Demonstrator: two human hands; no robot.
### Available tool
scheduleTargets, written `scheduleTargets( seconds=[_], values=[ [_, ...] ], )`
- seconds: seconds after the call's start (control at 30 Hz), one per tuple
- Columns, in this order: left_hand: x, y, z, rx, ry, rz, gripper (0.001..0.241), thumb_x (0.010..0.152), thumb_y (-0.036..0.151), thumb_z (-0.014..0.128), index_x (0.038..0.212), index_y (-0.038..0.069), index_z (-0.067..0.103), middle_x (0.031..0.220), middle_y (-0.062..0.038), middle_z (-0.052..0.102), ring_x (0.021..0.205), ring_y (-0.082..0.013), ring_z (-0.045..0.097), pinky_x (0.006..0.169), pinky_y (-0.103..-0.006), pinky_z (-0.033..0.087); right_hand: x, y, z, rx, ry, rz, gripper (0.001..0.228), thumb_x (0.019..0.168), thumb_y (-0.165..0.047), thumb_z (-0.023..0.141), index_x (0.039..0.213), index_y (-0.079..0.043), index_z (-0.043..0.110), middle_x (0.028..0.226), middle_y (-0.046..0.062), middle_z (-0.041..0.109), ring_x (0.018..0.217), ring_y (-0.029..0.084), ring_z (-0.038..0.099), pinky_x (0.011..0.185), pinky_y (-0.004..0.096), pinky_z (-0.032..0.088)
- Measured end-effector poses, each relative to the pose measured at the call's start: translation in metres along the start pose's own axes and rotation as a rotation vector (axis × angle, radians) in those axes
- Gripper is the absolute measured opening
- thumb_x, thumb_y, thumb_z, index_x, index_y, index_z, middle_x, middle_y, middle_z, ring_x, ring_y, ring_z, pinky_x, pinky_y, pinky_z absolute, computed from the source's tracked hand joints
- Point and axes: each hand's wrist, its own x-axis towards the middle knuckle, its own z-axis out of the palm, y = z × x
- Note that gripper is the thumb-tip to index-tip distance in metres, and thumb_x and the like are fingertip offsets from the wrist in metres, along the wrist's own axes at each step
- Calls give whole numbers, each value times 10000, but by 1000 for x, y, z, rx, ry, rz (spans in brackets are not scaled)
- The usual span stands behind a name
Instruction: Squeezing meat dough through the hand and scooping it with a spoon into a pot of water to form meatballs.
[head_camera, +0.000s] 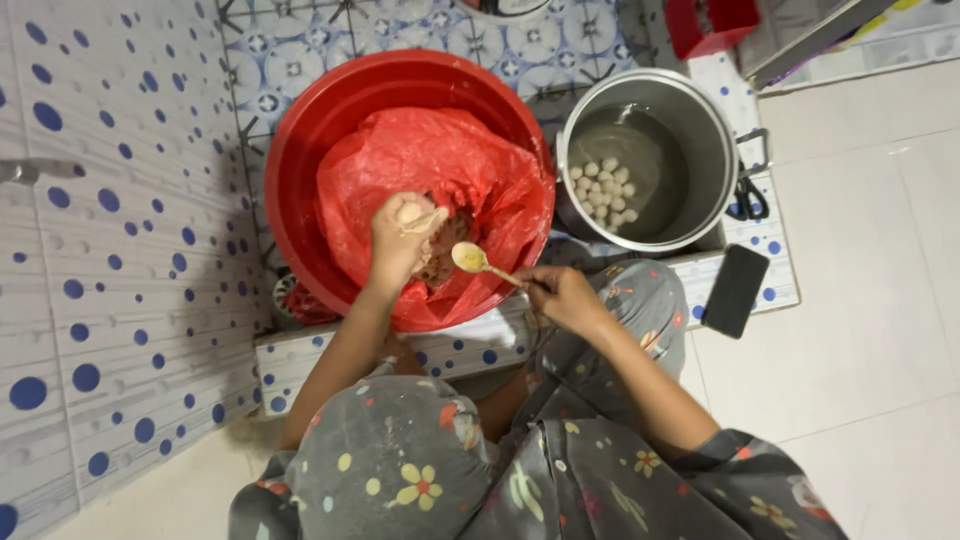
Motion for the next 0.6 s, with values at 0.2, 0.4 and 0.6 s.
scheduleTargets(
  seconds=[0.2,0.4,0.6],
  values=[
    [10,-9,2,87,-59,107,266,790,77,893,822,35,633,514,-87,587,357,-114,532,283,-256,445,-7,16,11,150,32,55,273,927,-155,653,1156,-85,782,622,106,716,638,223,690,663,347,550],
    [32,-34,-21,25,-55,52,512,1057,555,495,911,99,678,622,-47,649,487,-23,530,353,-173,435,-12,17,-2,153,108,51,261,929,-152,670,1154,-132,800,646,93,739,656,189,691,675,335,554],
    [-3,64,3,62,-152,64,248,847,150,855,985,23,694,565,-69,595,375,-91,518,279,-225,432,-9,18,-7,214,155,18,256,938,-121,668,1163,-114,791,635,71,695,675,151,625,679,283,517]
  ],
)
